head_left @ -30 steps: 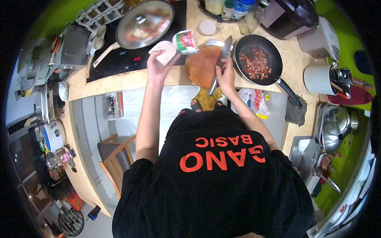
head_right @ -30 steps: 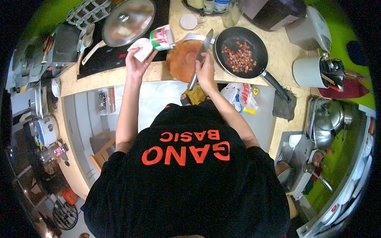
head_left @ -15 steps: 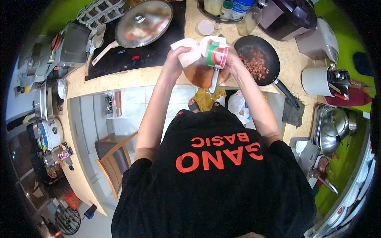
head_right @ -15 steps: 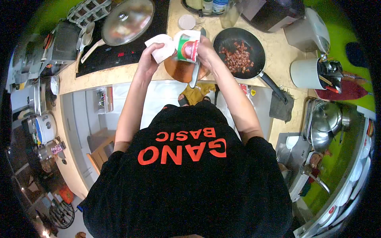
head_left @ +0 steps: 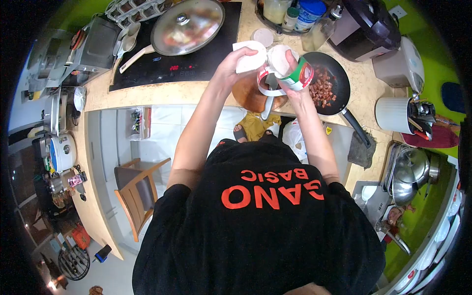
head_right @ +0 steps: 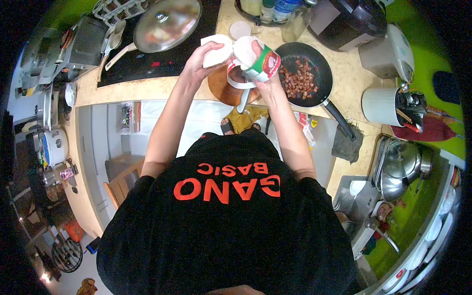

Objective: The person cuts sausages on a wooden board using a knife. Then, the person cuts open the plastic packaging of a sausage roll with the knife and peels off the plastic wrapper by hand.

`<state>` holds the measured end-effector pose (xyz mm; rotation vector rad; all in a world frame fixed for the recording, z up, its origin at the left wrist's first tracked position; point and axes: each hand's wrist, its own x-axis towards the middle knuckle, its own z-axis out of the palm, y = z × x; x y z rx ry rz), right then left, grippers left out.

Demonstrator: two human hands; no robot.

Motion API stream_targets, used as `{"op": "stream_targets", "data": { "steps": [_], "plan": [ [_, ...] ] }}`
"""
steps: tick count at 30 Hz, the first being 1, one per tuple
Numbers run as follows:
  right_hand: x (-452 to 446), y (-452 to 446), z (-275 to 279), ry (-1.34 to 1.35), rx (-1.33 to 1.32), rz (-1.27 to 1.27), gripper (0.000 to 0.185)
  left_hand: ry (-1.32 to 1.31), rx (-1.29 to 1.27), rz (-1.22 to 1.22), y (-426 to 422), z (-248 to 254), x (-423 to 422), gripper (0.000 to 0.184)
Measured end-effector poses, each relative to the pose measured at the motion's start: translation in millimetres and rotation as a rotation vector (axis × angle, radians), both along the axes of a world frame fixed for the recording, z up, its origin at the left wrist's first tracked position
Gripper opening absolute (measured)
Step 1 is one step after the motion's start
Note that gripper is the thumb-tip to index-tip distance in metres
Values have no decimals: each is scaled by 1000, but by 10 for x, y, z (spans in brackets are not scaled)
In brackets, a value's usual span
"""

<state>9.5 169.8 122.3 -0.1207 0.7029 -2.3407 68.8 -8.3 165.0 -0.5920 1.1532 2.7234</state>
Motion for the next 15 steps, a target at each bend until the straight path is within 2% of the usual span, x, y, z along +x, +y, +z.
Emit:
{"op": "stream_targets", "data": {
  "steps": [3, 4, 5, 6, 8, 10, 12, 14, 15],
  "plan": [
    [-42, 1, 1, -60, -38, -49, 38, -18, 50, -38, 2, -74, -54, 37],
    [-70, 19, 51, -73, -65, 18, 42, -6, 105, -69, 14, -81, -58, 37],
    [-111, 32, 103, -84, -96, 76, 47, -94, 39, 32, 53, -100, -34, 37],
    [-134, 58, 125, -96, -126, 131, 52, -94, 40, 21, 23, -154, -52, 37],
    [-207, 54, 4, -87, -136, 168, 56, -31, 40, -52, -72, -276, -54, 38],
    [-241, -13, 74, -72, -155, 206, 60, 12, 40, -4, -49, -197, -20, 39],
    [-185, -27, 122, -81, 16, 131, 61, 60, 39, -19, -50, -198, 29, 39],
    [-250, -84, 81, -106, -10, 112, 60, 77, 133, -27, -44, -254, 17, 38],
    [-253, -145, 125, -24, 121, 25, 60, 74, 198, 37, -18, -238, 38, 36]
  ]
}}
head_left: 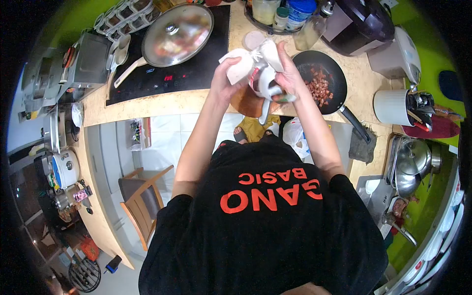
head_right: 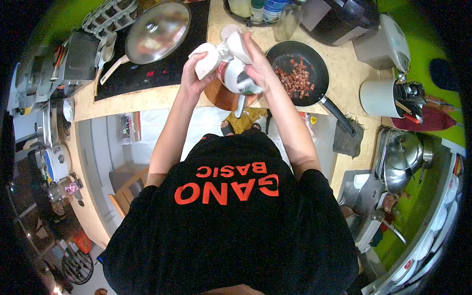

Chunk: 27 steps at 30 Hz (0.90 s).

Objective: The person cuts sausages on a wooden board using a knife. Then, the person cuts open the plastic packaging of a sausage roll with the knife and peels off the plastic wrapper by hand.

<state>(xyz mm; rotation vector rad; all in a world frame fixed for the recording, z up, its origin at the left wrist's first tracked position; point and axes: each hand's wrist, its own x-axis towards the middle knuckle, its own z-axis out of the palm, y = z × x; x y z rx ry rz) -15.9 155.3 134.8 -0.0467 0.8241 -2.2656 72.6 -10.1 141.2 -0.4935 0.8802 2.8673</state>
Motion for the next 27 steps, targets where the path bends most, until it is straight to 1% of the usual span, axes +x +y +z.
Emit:
{"op": "stream_targets", "data": {
  "steps": [1, 2, 3, 5, 6, 7, 9, 10, 11, 13, 14, 15, 17, 18, 19, 21, 22, 23, 24, 25, 27],
  "plan": [
    [-2, -45, 23, 87, 131, -79, 61, -8, 68, 63, 20, 13, 13, 35],
    [-91, -110, -162, 244, 206, -165, 59, -14, 74, 94, 21, -6, -12, 34],
    [-75, -98, -112, 241, 206, -166, 59, -17, 74, 93, 6, -21, -32, 34],
    [-84, -53, 13, 475, 389, -70, 52, -51, -59, 73, -37, -44, -65, 33],
    [-38, -82, 101, 616, 627, -82, 43, -14, -132, 47, -4, 32, -66, 33],
    [-49, -88, 90, 614, 629, -84, 43, -15, -131, 43, -2, 24, -76, 33],
    [-117, -106, 37, 432, 610, -56, 41, 50, -119, 5, -40, -13, -123, 33],
    [-144, -104, 3, 308, 413, -127, 35, 70, -145, 12, -73, -56, -151, 32],
    [-177, -84, -25, 308, 411, -127, 35, 70, -146, 13, -103, -93, -160, 32],
    [-228, -20, -59, 174, 247, -147, 29, 37, -135, 33, -150, -136, -144, 32],
    [-291, 39, -61, 130, 191, -116, 25, 7, -59, 31, -176, -161, -123, 32],
    [-357, 89, -83, 130, 192, -116, 25, 8, -58, 32, -164, -158, -103, 32],
    [-451, 203, -136, -9, -17, -91, 21, -24, -38, 131, -130, -156, -42, 35],
    [-452, 294, -44, -76, -15, -151, 20, -107, -60, 249, -184, -167, -6, 37],
    [-547, 397, -40, -50, 17, -201, 26, -190, -82, 367, -279, -165, 43, 39],
    [-554, 589, 27, 94, 149, -269, 24, -41, -130, 389, -498, -120, 139, 39],
    [-438, 585, 172, 208, 365, -310, 18, 2, -35, 343, -634, -82, 193, 39],
    [-286, 521, 129, 204, 365, -302, 18, 50, 59, 297, -736, -49, 216, 39],
    [-126, 413, 21, 493, 641, -175, 19, 35, 55, 369, -668, 170, 248, 38],
    [56, 294, -79, 785, 909, -41, 21, 37, 53, 375, -626, 242, 233, 38],
    [543, -51, -170, 1329, 1043, -129, 28, 52, -93, 458, -577, 363, 196, 38]
  ]
}}
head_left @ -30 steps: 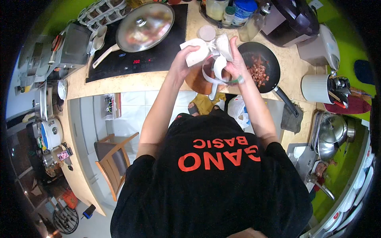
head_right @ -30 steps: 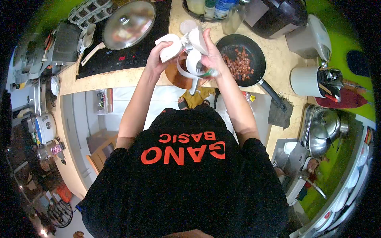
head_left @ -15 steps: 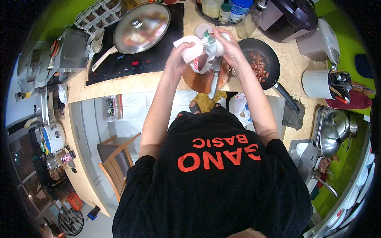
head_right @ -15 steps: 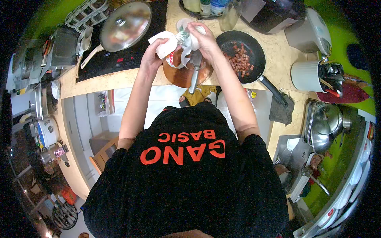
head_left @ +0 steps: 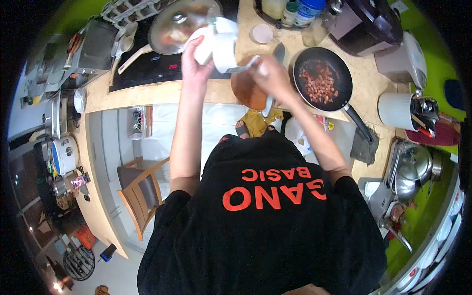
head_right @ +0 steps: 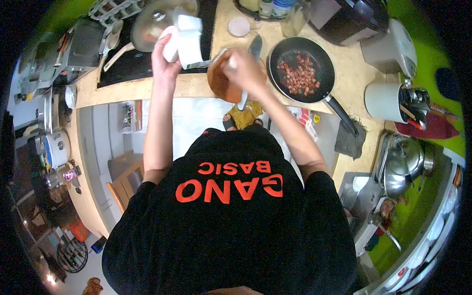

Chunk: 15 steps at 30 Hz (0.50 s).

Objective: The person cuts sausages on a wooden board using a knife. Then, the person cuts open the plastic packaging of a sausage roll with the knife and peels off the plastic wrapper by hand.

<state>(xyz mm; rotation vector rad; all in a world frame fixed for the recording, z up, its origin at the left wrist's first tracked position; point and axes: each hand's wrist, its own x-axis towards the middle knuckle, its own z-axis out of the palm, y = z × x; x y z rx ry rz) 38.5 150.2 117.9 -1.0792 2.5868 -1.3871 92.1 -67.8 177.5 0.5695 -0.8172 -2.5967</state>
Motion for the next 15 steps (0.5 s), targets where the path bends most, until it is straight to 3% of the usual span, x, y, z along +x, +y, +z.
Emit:
{"op": "stream_targets", "data": {
  "steps": [2, 5, 7, 8, 9, 10, 11, 13, 14, 15],
  "plan": [
    [217, -249, -345, 390, 389, 66, 28, -56, -123, -16, 106, 118, -11, 36],
    [256, -252, -749, 422, 397, 72, 22, 134, -243, -70, 153, -16, -69, 33],
    [262, -103, -490, 216, 322, 6, 24, 89, -368, -70, 175, 14, -6, 35],
    [211, -56, -348, -24, 92, -200, 28, -7, -417, -37, 241, 95, 53, 36],
    [49, 0, -325, -23, -76, -290, 28, -225, -478, -49, 212, 23, 64, 38],
    [-114, 73, -308, -9, -249, -369, 28, -60, -508, 15, 244, -27, 64, 29],
    [-253, 26, -76, -309, -349, -280, 39, 113, -528, 70, 280, -82, 54, 23],
    [-285, -134, 363, -754, -634, -151, 55, -122, -702, 88, 422, -172, -48, 37],
    [-444, -139, 374, -1067, -789, 117, 60, -229, -737, 91, 470, -113, -59, 43],
    [-446, -249, 369, -1074, -741, 162, 59, -148, -728, 126, 528, -7, -20, 44]
  ]
}}
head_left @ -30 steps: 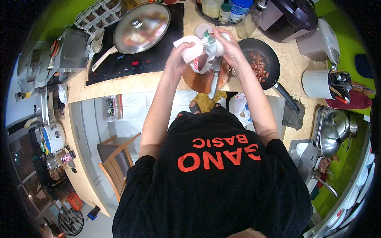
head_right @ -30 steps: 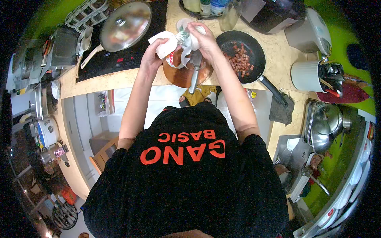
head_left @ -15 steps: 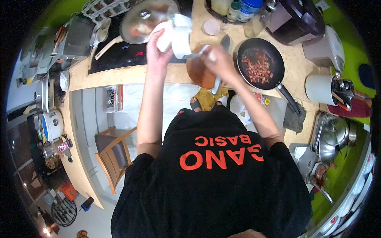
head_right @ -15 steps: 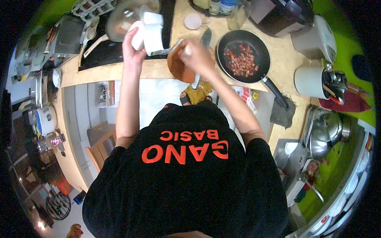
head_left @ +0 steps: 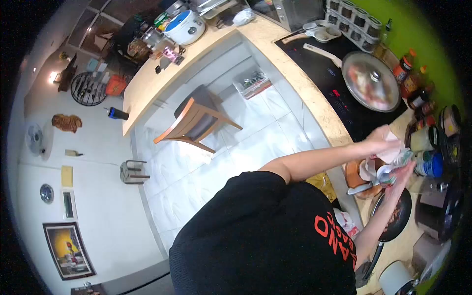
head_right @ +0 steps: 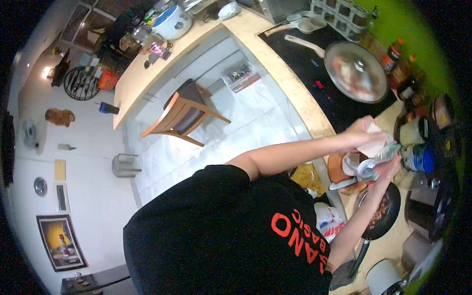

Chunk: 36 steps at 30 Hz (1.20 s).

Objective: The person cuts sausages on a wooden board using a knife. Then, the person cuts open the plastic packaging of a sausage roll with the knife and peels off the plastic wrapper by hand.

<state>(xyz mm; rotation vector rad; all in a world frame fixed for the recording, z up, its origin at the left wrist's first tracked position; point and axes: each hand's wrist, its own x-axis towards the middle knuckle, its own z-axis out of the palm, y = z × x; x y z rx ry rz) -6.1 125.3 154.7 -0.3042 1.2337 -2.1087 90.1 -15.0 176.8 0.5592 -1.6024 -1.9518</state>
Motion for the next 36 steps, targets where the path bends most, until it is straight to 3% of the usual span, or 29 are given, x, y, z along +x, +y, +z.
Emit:
{"op": "stream_targets", "data": {
  "steps": [2, 4, 8, 11, 13, 17, 19, 21, 23, 24, 25, 26, 27, 28, 29, 30, 31, 33, 36],
  "plan": [
    [-15, -54, 33, 35, 31, 41, 59, 106, 15, -13, 56, 27, -63, 45],
    [69, -152, -15, 208, 260, -14, 56, -60, -13, -25, 52, -51, -110, 46],
    [-78, -90, -176, 133, 230, -165, 52, 7, 19, 26, 116, -29, -151, 48],
    [-66, -107, -267, 325, 296, -377, 50, -185, -31, 55, 145, -28, -102, 50],
    [30, -135, -200, 560, 401, -475, 50, 6, 302, 61, 252, -158, -152, 54],
    [304, -160, 87, 781, 699, -512, 52, -162, 144, 121, 192, -254, -200, 55],
    [209, -129, 8, 690, 540, -252, 52, -181, 114, 94, 120, -276, -174, 55],
    [102, -89, 7, 378, 748, -95, 48, -217, 64, 110, 95, -277, -183, 50],
    [35, -11, -106, 429, 388, 0, 41, -92, 352, -42, 164, -341, -206, 42],
    [191, -24, 132, 265, 430, -5, 37, -82, -118, -282, 103, -482, -291, 29],
    [197, 30, 205, 304, 510, 34, 39, 26, -572, -407, 22, -635, -384, 15],
    [345, 39, 403, 216, 446, 14, 40, 50, -389, -417, 103, -474, -225, 17],
    [487, 51, 594, 129, 382, -10, 41, 85, 227, -483, 101, -635, -294, 23],
    [428, 75, 491, 152, 402, -36, 33, 134, 858, -375, 105, -766, -361, 29],
    [375, 93, 472, 130, 357, -7, 20, 24, 690, -585, 20, -462, -217, 39],
    [313, 100, 408, 137, 227, 22, 12, 89, 654, -573, 1, -537, -269, 40],
    [270, 103, 415, 67, 163, 15, 17, 0, 714, -409, 123, -266, -313, 42],
    [198, 145, 422, -15, 73, 44, 20, 20, 687, -633, 48, -302, -383, 43],
    [208, 223, 512, -116, -54, 46, 14, -79, 799, -449, 230, -7, -406, 50]
  ]
}}
